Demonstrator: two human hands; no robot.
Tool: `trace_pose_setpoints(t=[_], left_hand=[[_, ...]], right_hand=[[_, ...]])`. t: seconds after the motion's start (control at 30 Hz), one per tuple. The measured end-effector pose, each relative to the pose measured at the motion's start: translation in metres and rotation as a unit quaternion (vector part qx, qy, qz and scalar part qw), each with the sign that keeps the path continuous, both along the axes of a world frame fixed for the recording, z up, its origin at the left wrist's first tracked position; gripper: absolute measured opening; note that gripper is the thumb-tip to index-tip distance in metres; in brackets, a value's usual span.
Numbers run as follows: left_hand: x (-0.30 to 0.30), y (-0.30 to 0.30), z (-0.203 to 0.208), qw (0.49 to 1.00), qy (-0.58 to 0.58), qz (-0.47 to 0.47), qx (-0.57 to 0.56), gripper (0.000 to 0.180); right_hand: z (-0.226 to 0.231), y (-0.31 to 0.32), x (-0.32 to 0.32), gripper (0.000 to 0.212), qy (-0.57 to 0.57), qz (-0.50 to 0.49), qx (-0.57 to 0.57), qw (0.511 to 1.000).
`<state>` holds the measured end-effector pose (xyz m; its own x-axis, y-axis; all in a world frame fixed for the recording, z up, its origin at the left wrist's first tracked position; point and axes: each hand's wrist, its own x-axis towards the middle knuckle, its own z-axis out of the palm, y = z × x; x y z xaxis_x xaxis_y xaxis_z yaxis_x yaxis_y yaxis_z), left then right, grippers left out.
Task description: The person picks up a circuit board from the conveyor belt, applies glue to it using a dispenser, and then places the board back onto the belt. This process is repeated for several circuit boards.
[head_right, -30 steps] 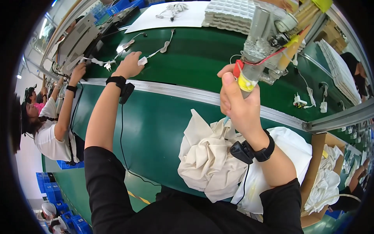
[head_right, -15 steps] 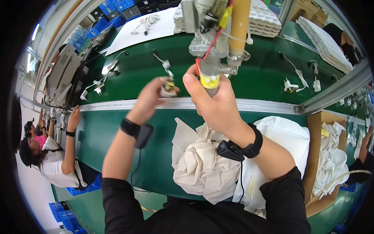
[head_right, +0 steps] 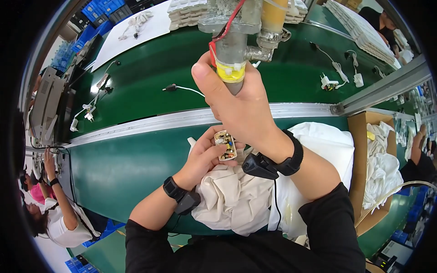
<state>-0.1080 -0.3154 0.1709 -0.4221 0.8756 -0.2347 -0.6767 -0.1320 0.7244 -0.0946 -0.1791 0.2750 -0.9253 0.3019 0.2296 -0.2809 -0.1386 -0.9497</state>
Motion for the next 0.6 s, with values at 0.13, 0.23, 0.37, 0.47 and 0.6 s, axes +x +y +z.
trace_pose_setpoints(t=[0.13, 0.23, 0.37, 0.47, 0.6], left_hand=[[-0.001, 0.000, -0.001, 0.999, 0.027, -0.016, -0.005, 0.040], [-0.003, -0.003, -0.002, 0.999, 0.031, -0.023, -0.001, 0.041], [-0.004, -0.006, -0.002, 0.999, 0.024, -0.024, 0.005, 0.042], [-0.004, -0.007, 0.000, 0.999, 0.034, -0.031, 0.008, 0.042], [-0.003, -0.008, 0.001, 0.999, 0.030, -0.032, 0.011, 0.042]], right_hand=[[-0.008, 0.001, -0.005, 0.029, 0.014, -0.001, 0.004, 1.000], [-0.011, -0.001, -0.007, 0.030, 0.019, 0.003, 0.006, 1.000], [-0.012, -0.004, -0.009, 0.030, 0.023, 0.015, 0.004, 1.000], [-0.011, -0.007, -0.008, 0.030, 0.020, 0.014, -0.005, 1.000], [-0.011, -0.007, -0.008, 0.029, 0.011, 0.018, -0.014, 1.000]])
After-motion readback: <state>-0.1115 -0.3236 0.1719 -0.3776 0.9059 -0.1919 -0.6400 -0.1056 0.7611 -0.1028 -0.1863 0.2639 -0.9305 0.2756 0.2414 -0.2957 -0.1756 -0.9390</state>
